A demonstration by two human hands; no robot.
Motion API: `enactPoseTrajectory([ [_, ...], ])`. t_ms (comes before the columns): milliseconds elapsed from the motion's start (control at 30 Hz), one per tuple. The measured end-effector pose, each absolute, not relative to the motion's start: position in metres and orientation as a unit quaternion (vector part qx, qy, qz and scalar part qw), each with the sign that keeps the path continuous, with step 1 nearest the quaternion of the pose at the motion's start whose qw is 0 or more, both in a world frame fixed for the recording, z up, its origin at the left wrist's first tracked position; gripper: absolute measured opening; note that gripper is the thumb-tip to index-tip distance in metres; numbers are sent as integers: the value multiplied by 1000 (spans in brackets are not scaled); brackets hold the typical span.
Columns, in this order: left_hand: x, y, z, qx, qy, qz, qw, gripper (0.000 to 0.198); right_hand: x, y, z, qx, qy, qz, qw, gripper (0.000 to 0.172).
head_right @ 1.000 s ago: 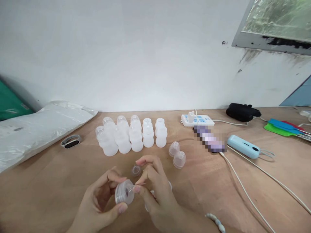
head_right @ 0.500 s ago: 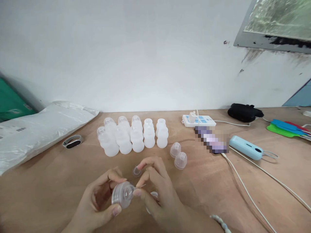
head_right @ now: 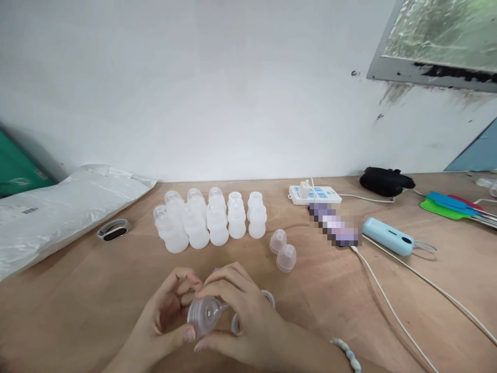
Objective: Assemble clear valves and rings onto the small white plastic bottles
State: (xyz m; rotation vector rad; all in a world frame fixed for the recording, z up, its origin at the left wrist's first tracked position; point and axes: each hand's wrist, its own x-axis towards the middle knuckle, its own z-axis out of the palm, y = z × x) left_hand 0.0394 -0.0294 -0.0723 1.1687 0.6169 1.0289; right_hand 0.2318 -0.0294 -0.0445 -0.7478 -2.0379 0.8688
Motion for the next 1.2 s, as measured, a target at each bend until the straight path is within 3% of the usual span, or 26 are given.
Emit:
enactPoseTrajectory([
  [567, 33, -20, -69, 560, 370, 451, 589, 36, 254, 2, -61, -388, -778, 273, 412, 31],
  [833, 32, -22, -65, 578, 399, 454, 549, 28, 268, 15, -79, -481, -847, 55, 220, 50],
  [900, 31, -22, -65, 579, 403, 455, 544, 28, 269, 15, -72, -477, -849, 47, 225, 48],
  [1000, 30, -22, -65, 577, 415, 453, 538, 30, 273, 26, -48, -472, -829, 15, 300, 14],
  [1067, 29, -22, -64, 577, 425, 452, 532, 30, 278, 46, -28, -481, -810, -38, 335, 16],
  [1200, 28, -21, -64, 584, 430, 462, 511, 30, 283, 105, 2, -496, -810, -64, 306, 27],
])
